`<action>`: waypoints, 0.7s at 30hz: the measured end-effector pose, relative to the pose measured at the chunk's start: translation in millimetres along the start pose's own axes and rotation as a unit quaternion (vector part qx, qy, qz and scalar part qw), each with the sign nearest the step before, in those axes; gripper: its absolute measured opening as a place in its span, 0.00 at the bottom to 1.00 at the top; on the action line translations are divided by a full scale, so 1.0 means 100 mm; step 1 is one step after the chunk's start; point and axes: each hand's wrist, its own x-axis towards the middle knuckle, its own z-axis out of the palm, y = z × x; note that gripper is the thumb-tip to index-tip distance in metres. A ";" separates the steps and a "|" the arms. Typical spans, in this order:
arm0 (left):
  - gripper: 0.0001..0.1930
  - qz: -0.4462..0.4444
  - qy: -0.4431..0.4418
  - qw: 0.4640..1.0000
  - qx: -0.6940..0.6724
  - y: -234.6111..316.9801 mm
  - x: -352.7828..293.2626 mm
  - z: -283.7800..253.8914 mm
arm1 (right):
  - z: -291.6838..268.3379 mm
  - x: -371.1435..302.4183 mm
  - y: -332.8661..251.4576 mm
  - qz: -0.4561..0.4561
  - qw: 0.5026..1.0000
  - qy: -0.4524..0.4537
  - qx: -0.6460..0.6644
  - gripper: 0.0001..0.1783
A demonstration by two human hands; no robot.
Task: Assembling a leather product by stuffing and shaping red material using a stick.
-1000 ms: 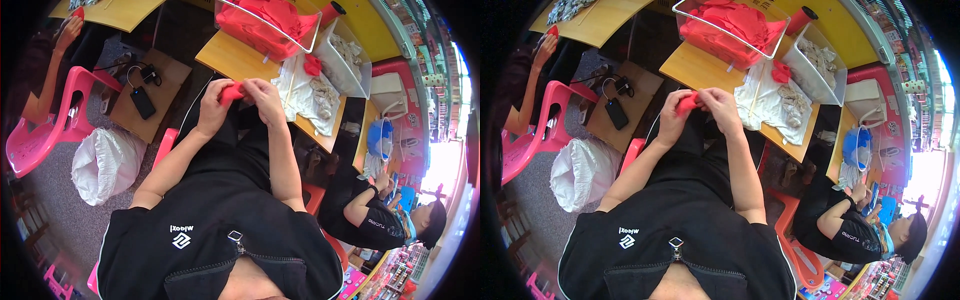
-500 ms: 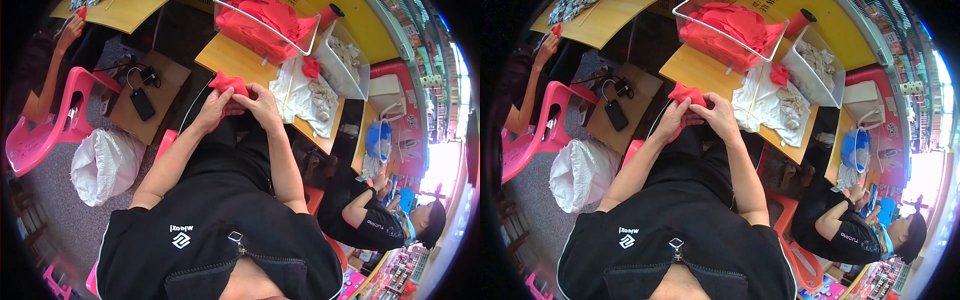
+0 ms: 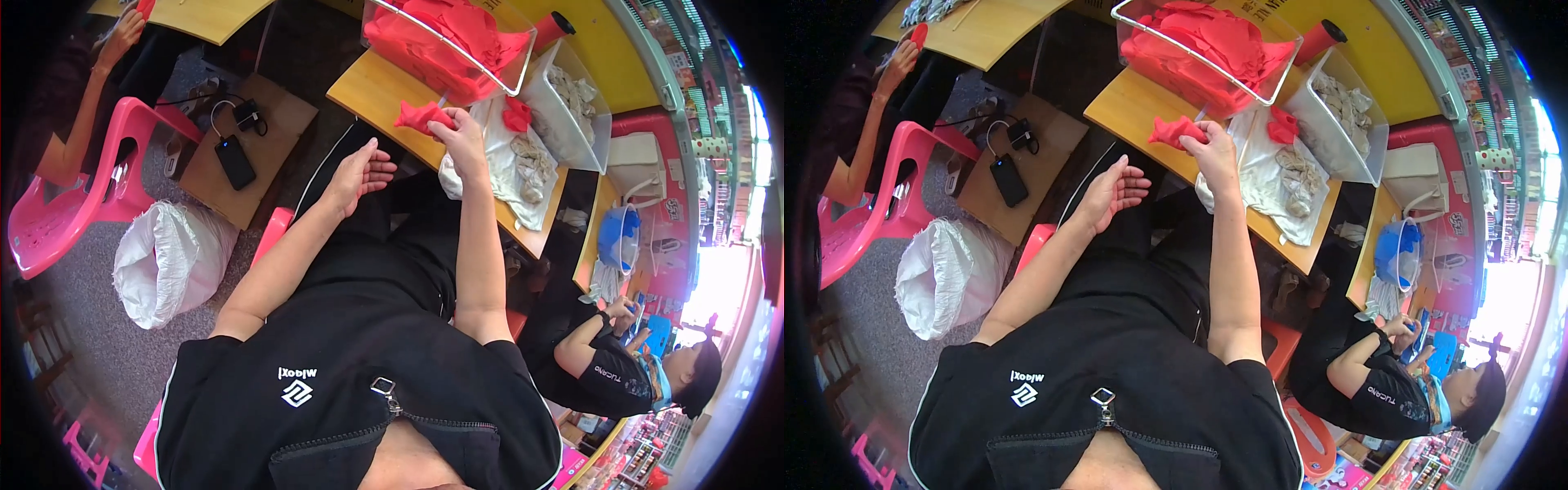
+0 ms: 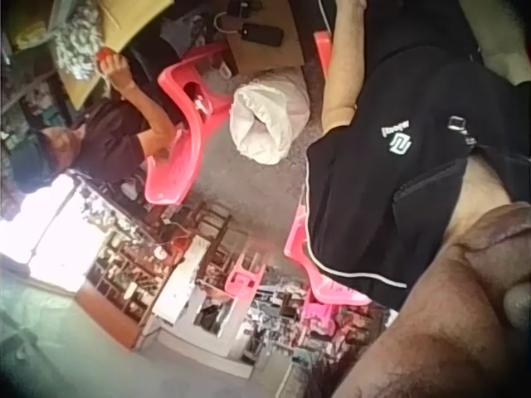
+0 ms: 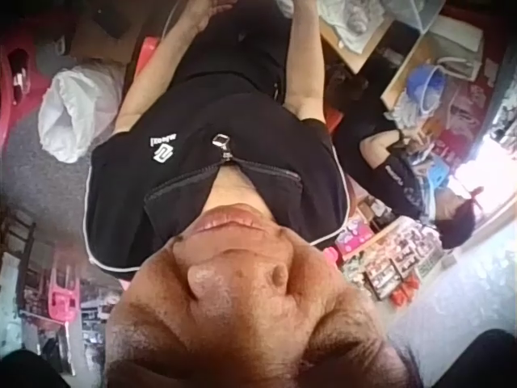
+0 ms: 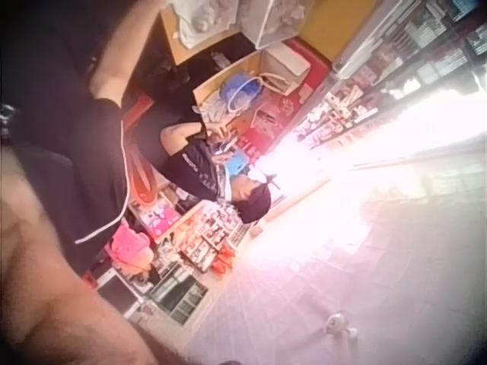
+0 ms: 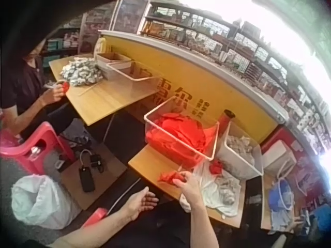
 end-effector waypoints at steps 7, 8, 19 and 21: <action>0.13 0.150 -0.032 0.970 -0.190 0.07 -0.01 0.07 | 0.16 -0.41 -0.20 0.062 0.975 -0.148 0.154 0.19; 0.10 0.173 -0.041 0.972 -0.152 0.06 0.00 0.04 | 0.19 -0.46 -0.21 0.052 0.974 -0.158 0.154 0.21; 0.10 0.145 -0.095 0.965 -0.196 0.07 -0.06 0.05 | 0.15 -0.51 -0.33 -0.015 0.991 -0.105 -0.077 0.14; 0.15 0.131 -0.093 0.961 -0.223 0.16 -0.13 0.09 | 0.09 -0.43 -0.36 -0.008 0.988 -0.096 0.118 0.14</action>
